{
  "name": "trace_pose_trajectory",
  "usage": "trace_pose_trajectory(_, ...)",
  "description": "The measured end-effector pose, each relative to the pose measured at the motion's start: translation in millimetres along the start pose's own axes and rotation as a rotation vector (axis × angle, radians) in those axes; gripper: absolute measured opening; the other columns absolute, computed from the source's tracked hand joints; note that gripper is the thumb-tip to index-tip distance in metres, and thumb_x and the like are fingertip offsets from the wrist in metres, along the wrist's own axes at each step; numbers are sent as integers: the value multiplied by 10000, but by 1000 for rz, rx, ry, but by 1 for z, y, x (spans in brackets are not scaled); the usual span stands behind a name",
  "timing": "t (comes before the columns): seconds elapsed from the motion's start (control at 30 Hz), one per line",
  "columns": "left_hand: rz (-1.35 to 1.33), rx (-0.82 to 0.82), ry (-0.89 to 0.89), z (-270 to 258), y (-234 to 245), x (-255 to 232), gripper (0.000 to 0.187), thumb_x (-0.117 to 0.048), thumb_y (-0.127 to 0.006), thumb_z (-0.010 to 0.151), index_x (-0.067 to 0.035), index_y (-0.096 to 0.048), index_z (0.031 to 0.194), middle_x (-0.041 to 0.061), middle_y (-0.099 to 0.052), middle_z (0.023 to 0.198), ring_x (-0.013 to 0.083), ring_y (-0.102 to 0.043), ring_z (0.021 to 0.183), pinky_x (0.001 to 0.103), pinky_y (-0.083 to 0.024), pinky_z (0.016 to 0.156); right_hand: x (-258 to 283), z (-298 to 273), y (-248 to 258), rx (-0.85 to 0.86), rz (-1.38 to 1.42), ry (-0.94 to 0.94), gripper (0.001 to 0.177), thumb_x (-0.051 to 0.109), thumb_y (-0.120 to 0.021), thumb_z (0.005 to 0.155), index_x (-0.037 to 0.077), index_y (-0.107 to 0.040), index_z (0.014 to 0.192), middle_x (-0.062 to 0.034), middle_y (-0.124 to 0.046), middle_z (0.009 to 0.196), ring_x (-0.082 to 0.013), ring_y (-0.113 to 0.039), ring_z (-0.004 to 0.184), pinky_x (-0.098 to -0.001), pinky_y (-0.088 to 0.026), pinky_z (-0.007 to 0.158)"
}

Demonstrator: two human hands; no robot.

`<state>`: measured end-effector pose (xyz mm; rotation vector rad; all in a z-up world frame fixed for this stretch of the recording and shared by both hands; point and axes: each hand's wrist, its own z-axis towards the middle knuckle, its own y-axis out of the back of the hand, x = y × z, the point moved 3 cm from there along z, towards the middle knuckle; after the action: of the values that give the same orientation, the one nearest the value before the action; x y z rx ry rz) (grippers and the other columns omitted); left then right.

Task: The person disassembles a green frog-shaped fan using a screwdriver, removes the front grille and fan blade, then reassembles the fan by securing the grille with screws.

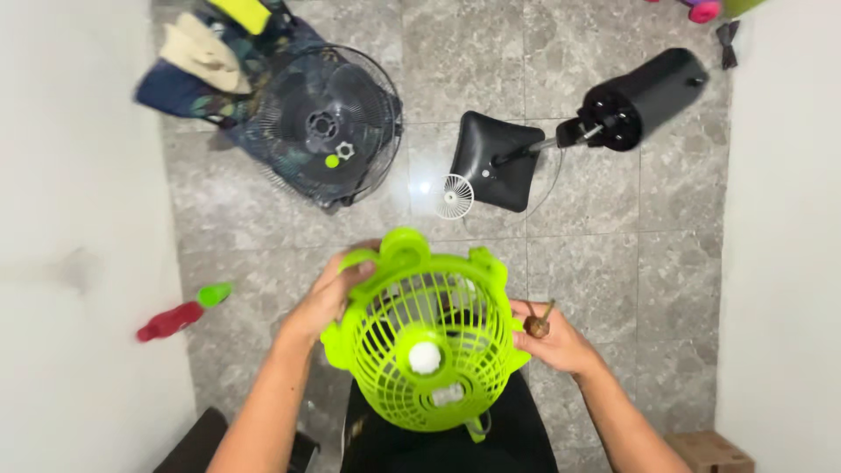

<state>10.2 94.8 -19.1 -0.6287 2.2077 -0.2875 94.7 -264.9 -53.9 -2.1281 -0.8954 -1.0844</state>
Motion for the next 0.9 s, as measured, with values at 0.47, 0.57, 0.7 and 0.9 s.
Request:
trace_pose_trajectory(0.47,502,82,-845,-153,-93,-173,590,-50,-832,833,-52,-554,1353,84,-671,1295,179,-631,1266,323,-499,1107,200,-93,-90,-410,-706,680,574,149,-904,690,24,-700,1212,-127,-749,960,-126,-590,548,-273,-494,567)
trace_pose_trajectory(0.57,319,111,-803,-143,-92,-169,656,-57,-845,845,-60,-506,1406,100,-661,1381,213,-613,1344,365,-483,1177,230,-103,-98,-439,-795,935,541,162,-879,746,29,-671,1227,-146,-749,1115,-185,-719,782,-297,-568,710)
trace_pose_trajectory(0.7,276,213,-935,-139,-95,-174,666,-50,-861,877,-53,-499,1436,130,-669,1372,245,-601,1390,401,-459,1236,252,-115,-105,-512,-937,1032,516,164,-895,713,29,-685,1165,-155,-756,1098,-172,-740,759,-293,-574,673)
trace_pose_trajectory(0.9,159,316,-1111,-132,-104,-179,691,-228,-813,938,-51,-464,1506,146,-584,1490,255,-545,1432,409,-408,1267,264,-136,-113,-561,-1072,1119,494,139,-923,732,-2,-705,1153,-131,-763,1070,-180,-727,722,-268,-474,558)
